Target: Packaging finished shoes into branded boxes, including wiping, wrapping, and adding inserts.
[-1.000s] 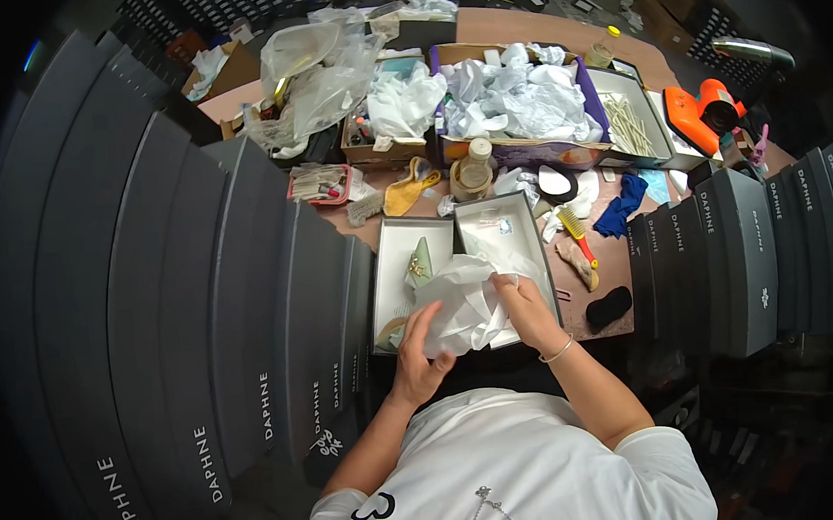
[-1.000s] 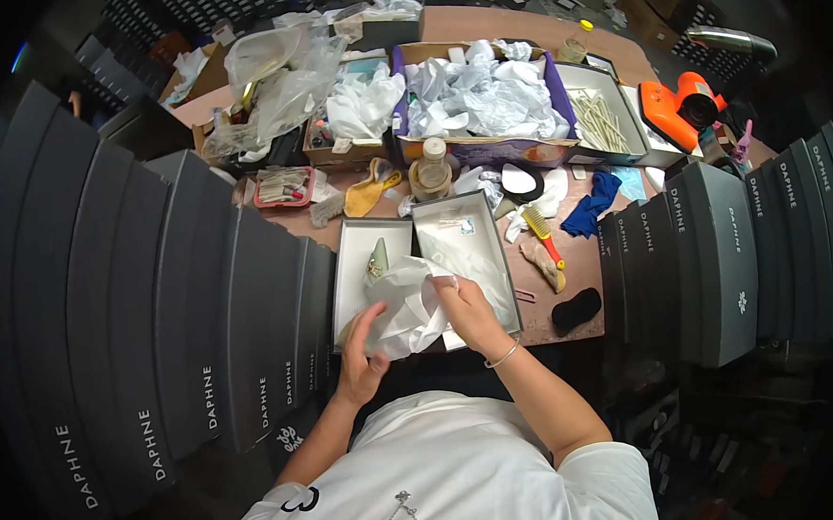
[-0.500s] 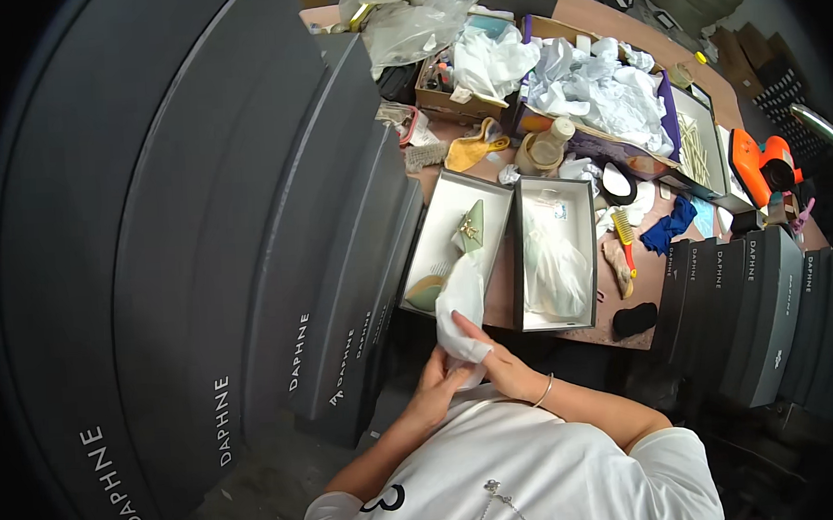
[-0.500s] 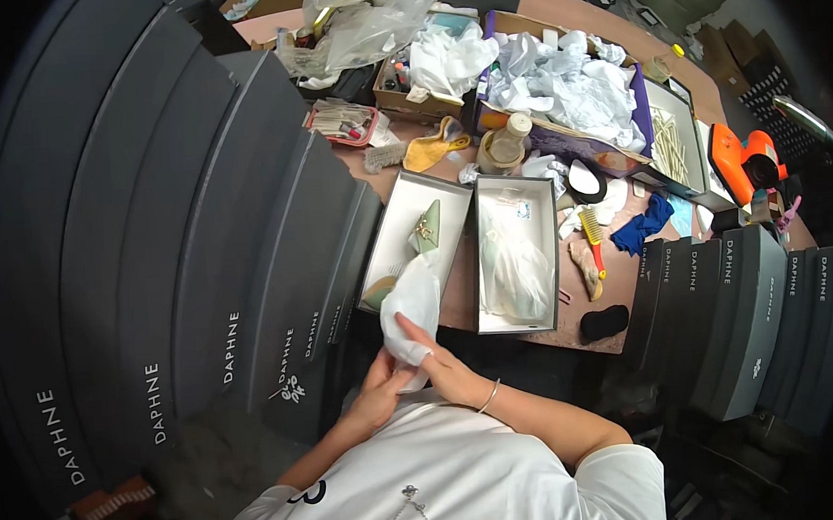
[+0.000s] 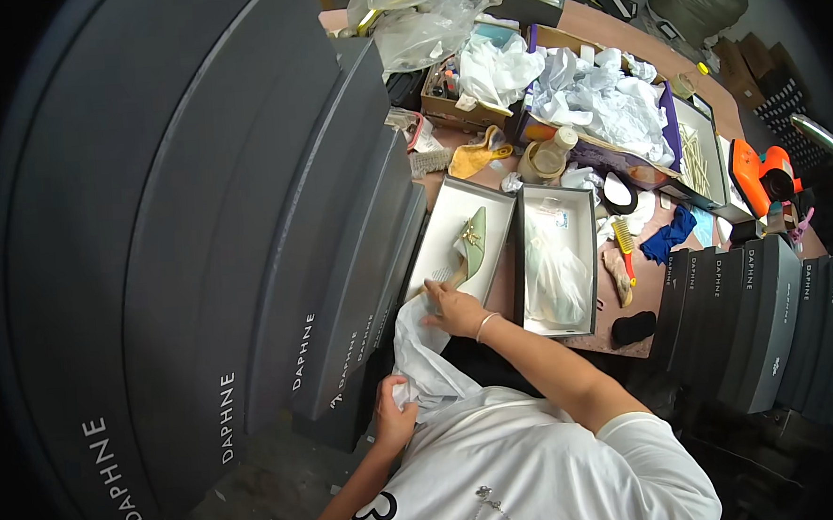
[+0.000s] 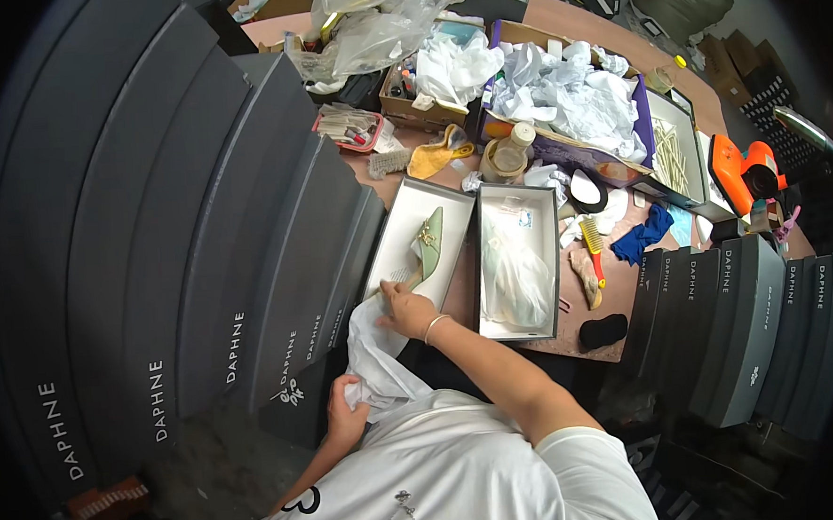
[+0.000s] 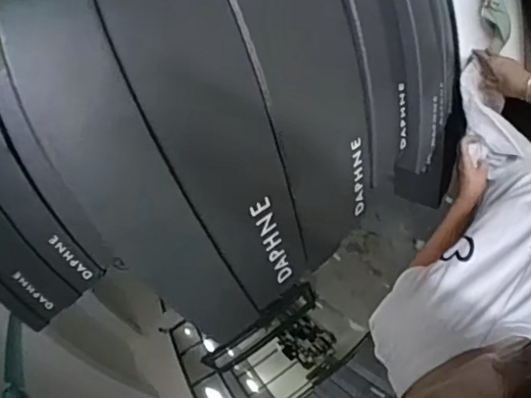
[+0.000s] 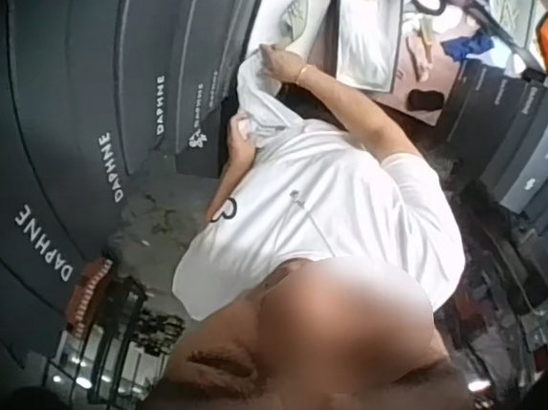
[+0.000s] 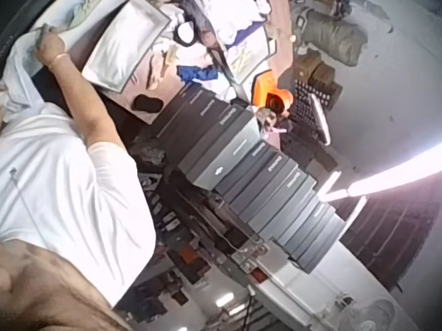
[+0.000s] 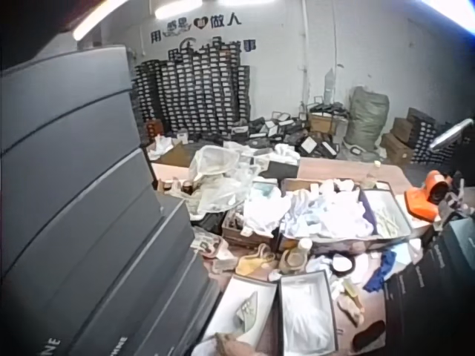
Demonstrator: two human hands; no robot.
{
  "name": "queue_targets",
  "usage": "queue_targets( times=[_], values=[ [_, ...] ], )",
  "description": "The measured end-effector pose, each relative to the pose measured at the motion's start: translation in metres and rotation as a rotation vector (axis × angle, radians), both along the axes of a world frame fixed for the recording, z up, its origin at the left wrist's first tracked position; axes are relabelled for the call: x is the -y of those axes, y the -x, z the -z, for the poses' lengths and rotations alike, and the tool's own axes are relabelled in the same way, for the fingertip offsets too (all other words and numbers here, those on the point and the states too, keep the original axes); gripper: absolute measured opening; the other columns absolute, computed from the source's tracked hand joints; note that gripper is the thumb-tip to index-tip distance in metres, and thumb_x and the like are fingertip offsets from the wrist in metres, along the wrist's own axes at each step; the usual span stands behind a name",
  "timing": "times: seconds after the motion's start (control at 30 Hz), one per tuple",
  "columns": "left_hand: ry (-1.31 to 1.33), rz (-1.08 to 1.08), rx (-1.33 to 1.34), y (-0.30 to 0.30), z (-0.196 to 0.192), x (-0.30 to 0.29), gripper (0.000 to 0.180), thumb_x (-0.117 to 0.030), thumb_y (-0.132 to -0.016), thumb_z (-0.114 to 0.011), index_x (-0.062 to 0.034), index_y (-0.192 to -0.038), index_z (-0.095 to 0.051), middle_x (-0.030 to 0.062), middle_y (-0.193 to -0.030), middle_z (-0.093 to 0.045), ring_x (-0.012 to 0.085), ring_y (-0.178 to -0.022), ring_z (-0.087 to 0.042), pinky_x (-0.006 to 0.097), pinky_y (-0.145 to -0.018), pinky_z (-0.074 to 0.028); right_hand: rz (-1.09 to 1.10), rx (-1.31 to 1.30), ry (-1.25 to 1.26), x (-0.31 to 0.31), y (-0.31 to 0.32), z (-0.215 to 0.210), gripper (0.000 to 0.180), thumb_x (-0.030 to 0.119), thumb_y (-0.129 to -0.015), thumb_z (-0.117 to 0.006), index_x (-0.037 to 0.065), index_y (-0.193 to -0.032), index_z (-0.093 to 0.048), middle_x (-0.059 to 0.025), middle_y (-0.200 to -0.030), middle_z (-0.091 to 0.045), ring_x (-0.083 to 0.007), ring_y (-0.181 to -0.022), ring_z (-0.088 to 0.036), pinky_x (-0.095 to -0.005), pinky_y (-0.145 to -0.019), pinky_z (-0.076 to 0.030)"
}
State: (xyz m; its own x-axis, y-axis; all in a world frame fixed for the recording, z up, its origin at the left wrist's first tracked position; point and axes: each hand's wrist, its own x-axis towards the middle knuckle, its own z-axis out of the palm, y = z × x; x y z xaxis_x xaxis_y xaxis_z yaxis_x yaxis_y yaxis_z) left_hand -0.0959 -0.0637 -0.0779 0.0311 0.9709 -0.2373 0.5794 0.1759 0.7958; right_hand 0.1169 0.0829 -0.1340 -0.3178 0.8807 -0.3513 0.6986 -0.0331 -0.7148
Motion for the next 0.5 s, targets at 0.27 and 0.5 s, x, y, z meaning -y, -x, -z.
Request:
queue_targets(
  times=[0.27, 0.5],
  values=[
    [-0.129, -0.139, 0.246, -0.002, -0.008, -0.021, 0.035, 0.002, -0.085, -0.046, 0.0009, -0.120, -0.051, 0.0195, -0.111, -0.059, 0.0275, -0.098, -0.060, 0.035, -0.086, -0.047, -0.046, -0.081, -0.076, -0.010, -0.070, -0.025, 0.079, 0.060, -0.065, -0.077, -0.004, -0.104, -0.053, -0.0259, -0.107, -0.053, -0.0423, -0.098, -0.057, -0.0436, -0.086, -0.048],
    [-0.565, 0.106, 0.062, -0.038, -0.080, -0.076, 0.028, -0.007, -0.087, -0.054, 0.0026, -0.112, -0.062, 0.0164, -0.110, -0.054, 0.0309, -0.099, -0.055, 0.038, -0.086, -0.046, -0.018, 0.061, -0.277, 0.010, -0.070, 0.001, 0.069, 0.049, -0.063, -0.081, -0.002, -0.101, -0.054, -0.0226, -0.116, -0.050, -0.0408, -0.097, -0.059, -0.0435, -0.088, -0.049]
  ],
)
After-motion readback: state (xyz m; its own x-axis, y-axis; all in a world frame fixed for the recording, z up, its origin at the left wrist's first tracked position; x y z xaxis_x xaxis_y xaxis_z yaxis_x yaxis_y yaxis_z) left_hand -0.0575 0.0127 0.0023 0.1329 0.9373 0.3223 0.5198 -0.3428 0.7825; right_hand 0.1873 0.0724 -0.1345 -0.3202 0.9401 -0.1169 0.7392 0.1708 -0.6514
